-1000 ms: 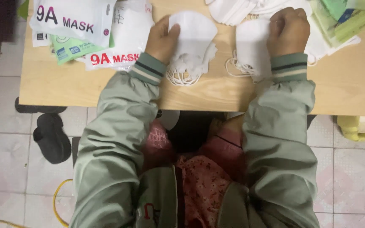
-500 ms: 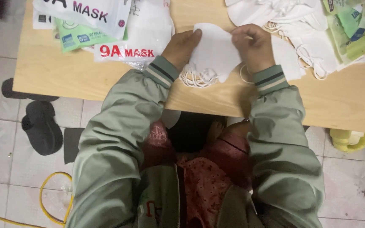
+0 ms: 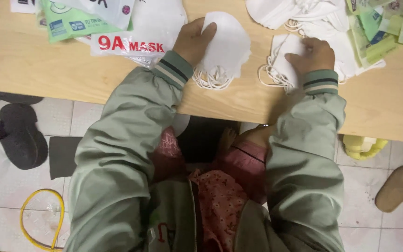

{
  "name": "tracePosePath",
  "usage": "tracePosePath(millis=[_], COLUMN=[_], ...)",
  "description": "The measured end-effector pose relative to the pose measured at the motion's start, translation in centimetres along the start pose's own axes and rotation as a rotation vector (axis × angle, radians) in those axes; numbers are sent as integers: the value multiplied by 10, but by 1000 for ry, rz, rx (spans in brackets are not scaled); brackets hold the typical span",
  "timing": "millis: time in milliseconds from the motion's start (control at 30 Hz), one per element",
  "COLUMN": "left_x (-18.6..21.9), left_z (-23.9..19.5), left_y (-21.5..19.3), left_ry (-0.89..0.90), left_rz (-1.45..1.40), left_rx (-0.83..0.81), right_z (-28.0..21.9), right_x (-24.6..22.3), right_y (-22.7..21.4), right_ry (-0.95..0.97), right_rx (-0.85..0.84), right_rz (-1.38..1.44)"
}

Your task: The person is sorting, straightening, and stacking white face masks on a wooden table.

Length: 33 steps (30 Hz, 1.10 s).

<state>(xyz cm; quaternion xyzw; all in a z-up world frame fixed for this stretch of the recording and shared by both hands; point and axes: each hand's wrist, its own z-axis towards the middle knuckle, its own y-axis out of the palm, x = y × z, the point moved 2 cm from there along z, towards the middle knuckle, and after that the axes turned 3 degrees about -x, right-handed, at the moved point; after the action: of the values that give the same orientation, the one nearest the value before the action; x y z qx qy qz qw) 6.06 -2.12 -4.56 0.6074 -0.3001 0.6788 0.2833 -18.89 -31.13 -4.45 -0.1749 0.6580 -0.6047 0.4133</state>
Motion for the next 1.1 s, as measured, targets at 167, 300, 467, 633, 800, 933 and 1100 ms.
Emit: tracePosePath(millis=[167,300,467,633,800,933,1100], left_x=[6,7,-4,7,28,45,25], left_z=[-4,-5,-2,-9,-17,-22,-17], left_y=[-2,-3,-2,-1,6,7,8], left_ry=[-51,-71,-36,-46,-72,-121,12], left_rz=[-10,-8,-27,-48,-142,50,26], left_rx=[-18,-6,51,-15,-185,-267,-284], right_z=[3,-1,-8,-36,-32,-27,-29], right_x=[-16,-30,-49,-149,-183,-192,-198], right_y=[-8,-13,-31,-50,-21,-8,-10], right_ry=[174,234,-112,-86,-54,-58,-100], right_rx=[-110,-120,45,-265,-300,-249,-227], right_rz=[35,-43,386,877,987,1047,934])
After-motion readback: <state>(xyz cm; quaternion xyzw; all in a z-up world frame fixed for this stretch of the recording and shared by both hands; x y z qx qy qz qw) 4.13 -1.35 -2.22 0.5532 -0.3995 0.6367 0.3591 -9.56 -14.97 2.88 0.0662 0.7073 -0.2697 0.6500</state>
